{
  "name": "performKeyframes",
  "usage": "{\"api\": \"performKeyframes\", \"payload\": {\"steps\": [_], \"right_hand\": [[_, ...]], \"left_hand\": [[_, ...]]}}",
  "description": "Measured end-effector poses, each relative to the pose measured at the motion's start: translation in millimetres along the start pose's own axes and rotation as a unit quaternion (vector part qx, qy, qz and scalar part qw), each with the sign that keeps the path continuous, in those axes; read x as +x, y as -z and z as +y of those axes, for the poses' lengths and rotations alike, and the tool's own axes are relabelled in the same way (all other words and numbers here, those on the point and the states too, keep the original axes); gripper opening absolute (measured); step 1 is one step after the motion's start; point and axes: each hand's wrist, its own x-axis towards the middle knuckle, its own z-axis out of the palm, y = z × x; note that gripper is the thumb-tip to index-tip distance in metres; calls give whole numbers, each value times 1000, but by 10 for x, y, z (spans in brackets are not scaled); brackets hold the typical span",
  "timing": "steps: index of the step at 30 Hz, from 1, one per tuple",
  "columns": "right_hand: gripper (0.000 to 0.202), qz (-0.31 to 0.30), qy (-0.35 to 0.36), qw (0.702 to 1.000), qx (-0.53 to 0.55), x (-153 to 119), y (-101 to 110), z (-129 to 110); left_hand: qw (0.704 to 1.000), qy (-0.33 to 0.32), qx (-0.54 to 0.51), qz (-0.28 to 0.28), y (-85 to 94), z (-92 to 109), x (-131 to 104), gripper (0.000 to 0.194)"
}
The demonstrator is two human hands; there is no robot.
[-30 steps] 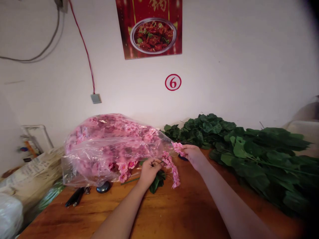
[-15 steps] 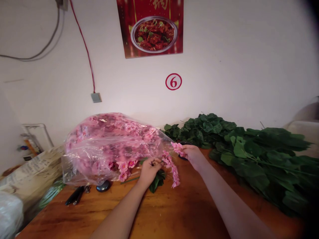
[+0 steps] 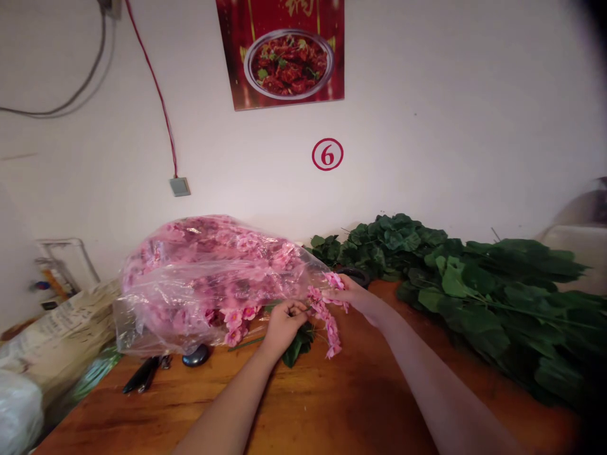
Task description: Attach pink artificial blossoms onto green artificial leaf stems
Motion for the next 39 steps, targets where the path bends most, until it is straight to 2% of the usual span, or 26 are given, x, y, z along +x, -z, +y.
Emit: {"api": "performKeyframes", "payload": {"steps": [2, 6, 11, 20, 24, 27, 31, 39], "right_hand": [[44, -12, 9, 1000, -17, 12, -8, 27], [34, 19, 14, 998, -50, 83, 21, 108], [38, 26, 38, 998, -40, 124, 35, 191], [50, -13, 46, 997, 59, 146, 7, 351], [54, 15, 37, 996, 79, 194, -35, 454], [49, 40, 36, 995, 83, 233, -73, 532], [40, 46, 33, 995, 83, 259, -115, 602], [44, 51, 41, 996, 69, 257, -148, 652]], "left_hand": [[1000, 1, 5, -12, 1, -14, 4, 14], [999, 16, 11, -45, 5, -3, -1, 19], [997, 22, 15, -67, 21, 6, -10, 24], [997, 14, 29, -70, 27, -48, -19, 30], [997, 22, 29, -63, 21, -132, -11, 30], [997, 23, 26, -63, 21, -187, -8, 28], [997, 13, 17, -72, 19, -188, -20, 25], [997, 10, 26, -72, 5, -184, -32, 18]]}}
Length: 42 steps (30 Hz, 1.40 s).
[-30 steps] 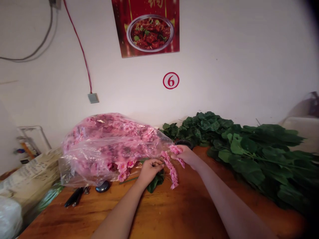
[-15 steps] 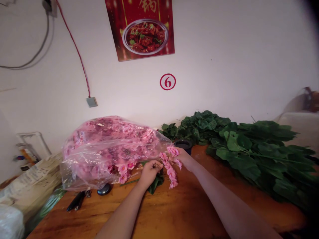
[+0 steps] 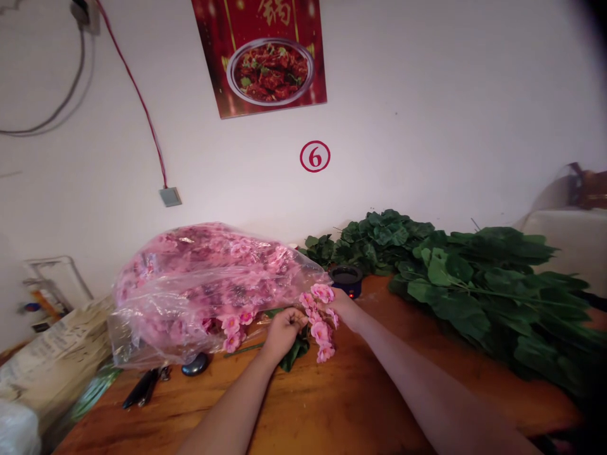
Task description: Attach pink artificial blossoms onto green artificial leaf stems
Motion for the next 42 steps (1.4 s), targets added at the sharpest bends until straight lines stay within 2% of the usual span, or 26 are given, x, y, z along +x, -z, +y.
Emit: {"api": "performKeyframes", "payload": {"steps": [6, 12, 16, 19, 22, 25, 28, 31, 36, 39, 42], "right_hand": [[45, 2, -4, 1000, 8, 47, 8, 44], [38, -16, -31, 999, -7, 49, 15, -72], [40, 17, -26, 998, -60, -9, 13, -207], [32, 45, -32, 992, -110, -30, -3, -254], [28, 48, -20, 988, -146, -17, -16, -254], [32, 55, 3, 980, -192, 2, -11, -247], [33, 37, 5, 967, -251, -13, -1, -241], [35, 14, 3, 946, -323, -64, -12, -226], [60, 68, 75, 883, -459, -178, -120, -297], [54, 78, 186, 851, -484, -261, -260, -426], [44, 19, 308, 838, -451, -372, -497, -524]], "left_hand": [[1000, 8, -16, 3, 8, 22, 8, 21], [999, -3, 2, 34, 56, 202, 21, 30], [989, -64, 107, 78, 90, 364, -14, 25], [973, -110, 187, 80, 106, 507, -56, 19], [969, -139, 198, 56, 105, 636, -93, 16], [968, -145, 204, 8, 92, 693, -121, 15], [965, -148, 211, -48, 72, 646, -138, 13], [970, -121, 192, -85, 38, 517, -138, 15], [987, -52, 121, -97, -1, 315, -105, 19], [991, -34, 84, -97, 5, 264, -91, 19], [994, -36, 69, -75, 6, 233, -83, 15]]}}
